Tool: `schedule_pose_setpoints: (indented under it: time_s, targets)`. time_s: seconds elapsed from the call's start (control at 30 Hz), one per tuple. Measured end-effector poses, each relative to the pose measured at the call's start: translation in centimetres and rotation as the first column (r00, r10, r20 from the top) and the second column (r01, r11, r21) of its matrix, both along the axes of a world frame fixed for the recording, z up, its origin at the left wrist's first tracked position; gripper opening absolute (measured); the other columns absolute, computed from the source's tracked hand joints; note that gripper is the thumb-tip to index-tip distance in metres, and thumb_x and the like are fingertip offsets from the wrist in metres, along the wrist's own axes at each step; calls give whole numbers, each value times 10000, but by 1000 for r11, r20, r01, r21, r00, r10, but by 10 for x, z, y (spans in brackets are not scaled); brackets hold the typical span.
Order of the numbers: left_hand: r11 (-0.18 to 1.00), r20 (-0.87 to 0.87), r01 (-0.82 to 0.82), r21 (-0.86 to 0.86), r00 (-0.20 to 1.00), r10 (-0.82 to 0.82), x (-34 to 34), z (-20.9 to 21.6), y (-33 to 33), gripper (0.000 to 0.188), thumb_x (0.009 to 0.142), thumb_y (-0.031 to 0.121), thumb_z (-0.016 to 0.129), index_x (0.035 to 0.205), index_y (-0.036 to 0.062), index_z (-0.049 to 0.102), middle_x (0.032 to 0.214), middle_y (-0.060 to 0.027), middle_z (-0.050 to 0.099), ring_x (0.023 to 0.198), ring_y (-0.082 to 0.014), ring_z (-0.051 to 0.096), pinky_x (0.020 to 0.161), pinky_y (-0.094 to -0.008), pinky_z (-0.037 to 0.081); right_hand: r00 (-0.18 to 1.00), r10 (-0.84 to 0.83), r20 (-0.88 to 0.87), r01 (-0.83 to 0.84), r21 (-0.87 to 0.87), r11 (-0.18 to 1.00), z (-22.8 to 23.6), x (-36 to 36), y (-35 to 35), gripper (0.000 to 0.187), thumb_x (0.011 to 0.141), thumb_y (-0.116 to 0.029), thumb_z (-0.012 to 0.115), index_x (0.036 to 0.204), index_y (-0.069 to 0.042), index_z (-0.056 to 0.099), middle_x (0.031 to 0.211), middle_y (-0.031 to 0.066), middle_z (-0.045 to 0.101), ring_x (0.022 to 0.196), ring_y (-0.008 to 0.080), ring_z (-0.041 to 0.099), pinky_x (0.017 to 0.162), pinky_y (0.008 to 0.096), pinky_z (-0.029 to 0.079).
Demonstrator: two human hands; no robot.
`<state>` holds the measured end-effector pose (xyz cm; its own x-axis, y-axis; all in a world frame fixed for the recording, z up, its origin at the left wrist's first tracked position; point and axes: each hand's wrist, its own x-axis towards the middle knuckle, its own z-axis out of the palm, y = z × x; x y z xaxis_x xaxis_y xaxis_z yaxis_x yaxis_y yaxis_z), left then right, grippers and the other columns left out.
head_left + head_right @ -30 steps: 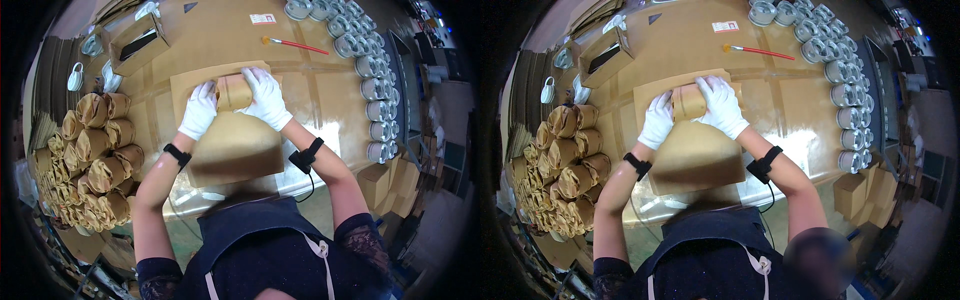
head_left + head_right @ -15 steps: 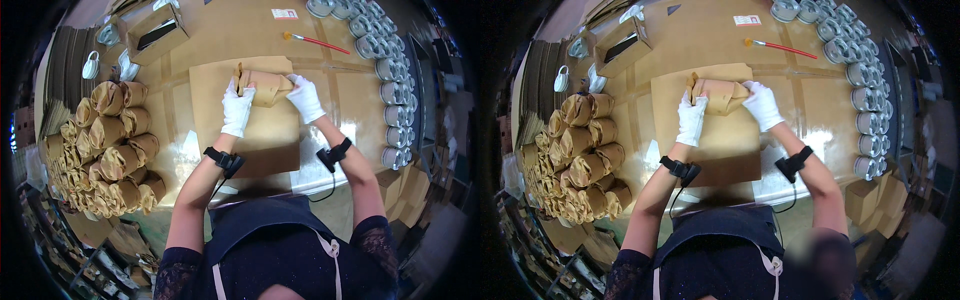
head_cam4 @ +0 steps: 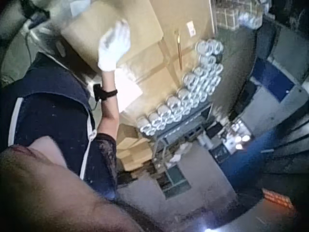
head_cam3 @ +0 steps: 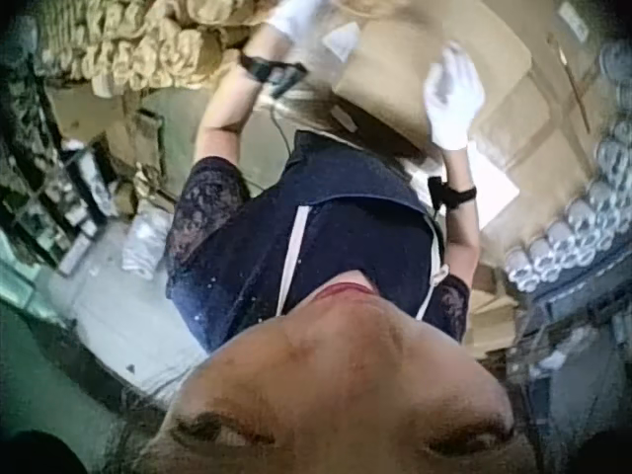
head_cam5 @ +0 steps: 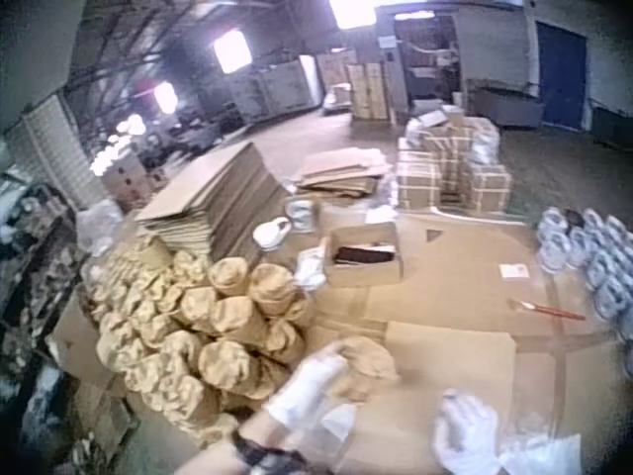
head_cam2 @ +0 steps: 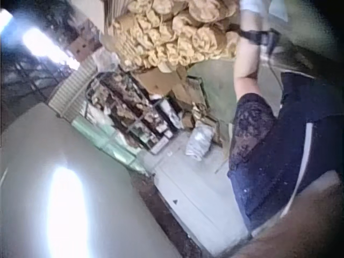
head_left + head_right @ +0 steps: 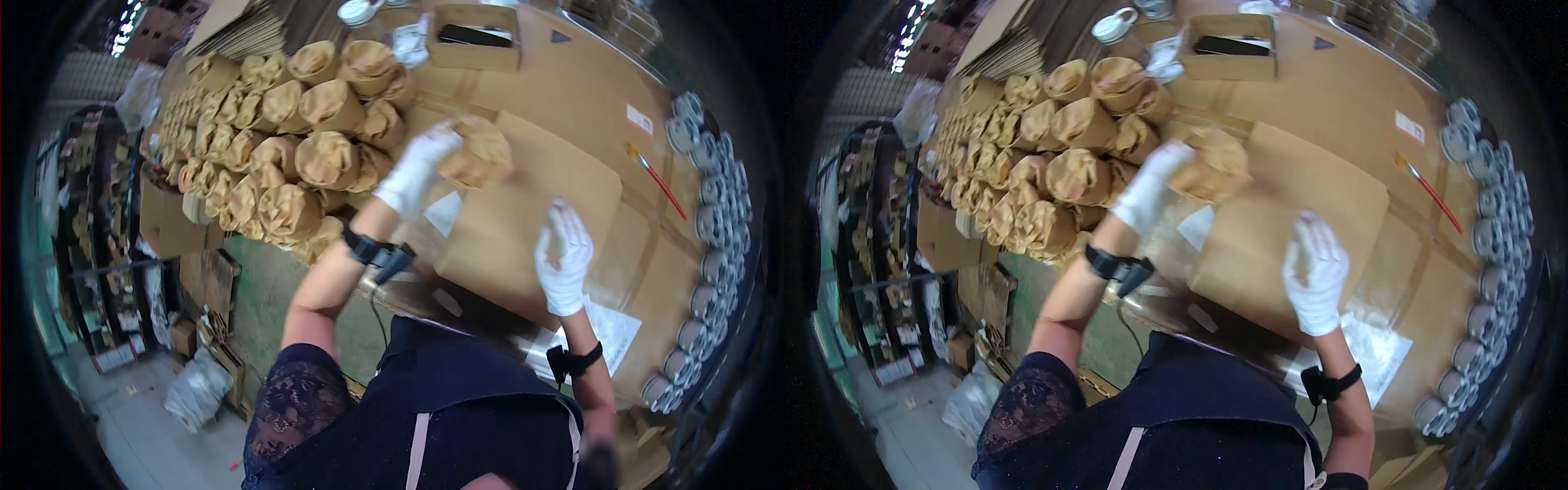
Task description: The person wraps small cylindrical metal cans in brown paper. They place a can on a sheet of paper, fold the paper around it, and secure the package with tape. The wrapped items are then moved to a pile on the left side of the table.
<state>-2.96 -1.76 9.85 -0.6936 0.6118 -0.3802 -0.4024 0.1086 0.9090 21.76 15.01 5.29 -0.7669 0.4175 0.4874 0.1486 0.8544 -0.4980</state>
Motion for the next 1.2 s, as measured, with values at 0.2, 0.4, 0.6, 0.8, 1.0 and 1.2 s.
schedule_pose_setpoints:
  time_s: [0.2, 0.4, 0.6, 0.8, 1.0, 1.2]
  targets:
    - [950, -169, -271, 156, 940, 296, -136, 120, -113, 621, 1022, 498, 613, 1486, 105, 484, 1438, -136, 597, 1276, -332, 634, 982, -591, 607, 951, -7, 310, -32, 121, 992, -66, 38, 26, 387, 815, 75, 678, 1157, -97, 740, 1322, 122, 711, 1212, 375, 676, 1017, 471, 563]
    - [798, -123, -602, -22, 794, 596, -307, 97, -194, 641, 1080, 522, 463, 1493, 31, 461, 1490, -199, 541, 1264, -401, 626, 999, -567, 603, 975, 10, 222, -44, 148, 988, -77, 39, 27, 374, 784, 36, 689, 1126, -108, 736, 1289, 108, 715, 1206, 349, 671, 992, 470, 563]
    - [757, -579, -519, -397, 781, 232, -352, 81, -223, 572, 1072, 523, 526, 1240, 1, 687, 1078, -164, 754, 869, -275, 755, 759, -410, 618, 942, -136, 308, 72, 210, 975, -73, 34, 65, 303, 828, -50, 696, 1116, -122, 758, 1281, 115, 723, 1168, 343, 682, 975, 470, 563]
    - [896, -722, -122, -426, 643, -256, -86, 82, -103, 210, 1071, 216, 595, 1033, 47, 715, 901, -81, 722, 784, -188, 668, 744, -331, 528, 812, -561, 161, 536, 172, 826, -91, 26, 221, 186, 937, -251, 681, 1041, -176, 815, 1128, 101, 783, 1052, 333, 729, 937, 439, 581]
    - [496, -683, 733, -465, 60, -728, 138, -56, 4, 569, 779, 214, 839, 1324, 166, 683, 1416, -153, 622, 1304, -368, 603, 1080, -495, 510, 723, -675, 144, 672, 78, 736, -63, 21, 388, 368, 970, -442, 603, 1076, -161, 816, 1065, 171, 768, 1008, 378, 725, 895, 486, 569]
    - [407, -554, 516, -754, -165, -816, 191, -88, -3, 656, 806, 272, 807, 1426, 290, 593, 1570, -150, 449, 1415, -463, 444, 1108, -743, 364, 632, -665, 399, 624, 248, 741, -37, -2, 516, 463, 962, -514, 576, 1221, -186, 775, 1170, 177, 761, 1095, 380, 715, 951, 513, 552]
